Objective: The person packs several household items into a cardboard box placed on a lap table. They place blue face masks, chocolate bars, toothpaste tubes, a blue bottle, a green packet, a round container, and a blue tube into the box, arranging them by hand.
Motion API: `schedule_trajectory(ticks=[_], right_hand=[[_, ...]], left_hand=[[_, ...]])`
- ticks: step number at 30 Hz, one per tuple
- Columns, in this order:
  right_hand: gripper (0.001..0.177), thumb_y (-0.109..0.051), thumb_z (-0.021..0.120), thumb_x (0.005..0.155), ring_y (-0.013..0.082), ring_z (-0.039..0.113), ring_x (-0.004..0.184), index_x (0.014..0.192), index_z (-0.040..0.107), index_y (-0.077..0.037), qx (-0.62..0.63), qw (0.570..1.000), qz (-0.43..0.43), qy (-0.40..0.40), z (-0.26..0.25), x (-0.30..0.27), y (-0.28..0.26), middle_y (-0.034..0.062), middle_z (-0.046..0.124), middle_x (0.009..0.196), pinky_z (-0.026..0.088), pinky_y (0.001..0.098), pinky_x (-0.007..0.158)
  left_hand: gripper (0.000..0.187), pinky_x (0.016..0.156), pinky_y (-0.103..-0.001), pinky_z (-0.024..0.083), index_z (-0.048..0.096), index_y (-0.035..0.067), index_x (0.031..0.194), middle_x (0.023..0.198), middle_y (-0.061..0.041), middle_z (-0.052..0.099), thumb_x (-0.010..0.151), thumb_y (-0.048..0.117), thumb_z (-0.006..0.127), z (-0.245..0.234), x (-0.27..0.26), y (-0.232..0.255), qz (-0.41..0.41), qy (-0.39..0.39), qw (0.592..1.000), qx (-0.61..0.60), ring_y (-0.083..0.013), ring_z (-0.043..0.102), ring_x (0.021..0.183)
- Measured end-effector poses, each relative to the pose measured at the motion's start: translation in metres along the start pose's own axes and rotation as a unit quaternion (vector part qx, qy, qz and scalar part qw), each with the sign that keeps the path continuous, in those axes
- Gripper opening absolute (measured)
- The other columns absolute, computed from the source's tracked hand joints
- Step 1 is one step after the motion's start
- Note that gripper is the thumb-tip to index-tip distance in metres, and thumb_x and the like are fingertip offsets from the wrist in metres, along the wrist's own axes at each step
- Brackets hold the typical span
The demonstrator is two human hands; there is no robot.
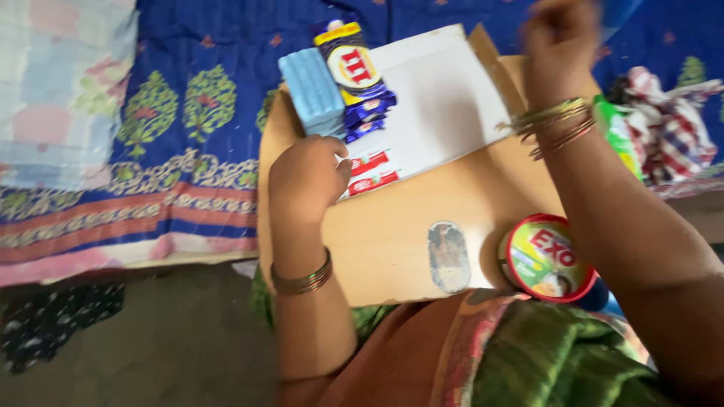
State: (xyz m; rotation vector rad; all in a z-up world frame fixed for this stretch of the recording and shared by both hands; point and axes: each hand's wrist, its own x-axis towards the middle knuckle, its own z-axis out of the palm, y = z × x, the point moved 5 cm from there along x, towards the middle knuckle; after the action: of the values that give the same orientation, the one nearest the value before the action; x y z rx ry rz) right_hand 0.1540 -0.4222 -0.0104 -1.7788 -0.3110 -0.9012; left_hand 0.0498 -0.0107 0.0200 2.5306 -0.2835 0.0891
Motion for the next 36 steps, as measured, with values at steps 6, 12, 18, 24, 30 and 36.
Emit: schedule_trajectory(ticks=[6, 12, 18, 24, 30, 36], right_hand=[[0.083, -0.004, 0.085, 0.087, 0.0232, 0.052, 0.116, 0.156, 0.041, -0.012, -0.145, 0.954, 0.010, 0.261, -0.132, 0.026, 0.106, 0.0136, 0.044, 0.142, 0.050, 0.0362, 0.101], [0.093, -0.017, 0.091, 0.088, 0.0286, 0.060, 0.132, 0.158, 0.030, -0.011, -0.112, 0.983, 0.099, 0.105, -0.107, 0.011, 0.109, 0.0166, 0.057, 0.145, 0.049, 0.0393, 0.114], [0.073, -0.023, 0.095, 0.079, 0.0288, 0.075, 0.107, 0.135, 0.052, -0.006, -0.294, 0.942, 0.154, 0.054, -0.079, 0.013, 0.052, 0.0127, 0.075, 0.119, 0.059, 0.0405, 0.096], [0.070, -0.013, 0.095, 0.083, 0.0267, 0.074, 0.111, 0.136, 0.050, -0.004, -0.119, 0.988, 0.090, 0.026, -0.006, 0.036, -0.006, 0.0134, 0.072, 0.124, 0.062, 0.0400, 0.099], [0.077, -0.023, 0.094, 0.077, 0.0249, 0.070, 0.118, 0.137, 0.050, -0.003, -0.090, 0.947, 0.213, -0.221, 0.113, 0.025, -0.021, 0.0124, 0.070, 0.125, 0.054, 0.0399, 0.106], [0.088, -0.021, 0.092, 0.071, 0.0268, 0.066, 0.124, 0.144, 0.046, -0.006, -0.053, 0.915, 0.224, -0.330, 0.172, 0.010, -0.025, 0.0145, 0.068, 0.131, 0.050, 0.0394, 0.108]], left_hand=[[0.011, 0.067, -0.038, 0.054, 0.076, 0.011, 0.094, 0.085, -0.008, 0.071, 0.089, 0.021, 0.076, -0.014, 0.006, 0.040, 0.141, 0.122, 0.969, -0.163, -0.0268, 0.070, 0.076], [0.012, 0.058, -0.032, 0.045, 0.076, 0.007, 0.099, 0.078, -0.005, 0.067, 0.090, 0.014, 0.080, -0.023, 0.003, 0.036, 0.210, 0.270, 0.918, -0.201, -0.0181, 0.058, 0.061], [0.016, 0.055, -0.028, 0.041, 0.074, 0.006, 0.109, 0.083, -0.004, 0.065, 0.094, 0.013, 0.076, -0.023, 0.002, 0.010, 0.177, 0.340, 0.897, -0.219, -0.0139, 0.051, 0.059], [0.016, 0.060, -0.028, 0.041, 0.073, 0.004, 0.114, 0.085, -0.005, 0.063, 0.098, 0.009, 0.072, -0.016, 0.007, -0.009, 0.159, 0.380, 0.884, -0.222, -0.0139, 0.051, 0.064], [0.020, 0.062, -0.024, 0.048, 0.072, 0.003, 0.114, 0.092, -0.006, 0.066, 0.095, 0.001, 0.067, -0.011, 0.013, -0.015, 0.141, 0.385, 0.880, -0.239, -0.0116, 0.060, 0.069], [0.019, 0.060, -0.023, 0.049, 0.072, 0.002, 0.115, 0.094, -0.007, 0.066, 0.096, 0.001, 0.067, -0.005, 0.019, -0.021, 0.115, 0.372, 0.883, -0.261, -0.0094, 0.061, 0.069]])
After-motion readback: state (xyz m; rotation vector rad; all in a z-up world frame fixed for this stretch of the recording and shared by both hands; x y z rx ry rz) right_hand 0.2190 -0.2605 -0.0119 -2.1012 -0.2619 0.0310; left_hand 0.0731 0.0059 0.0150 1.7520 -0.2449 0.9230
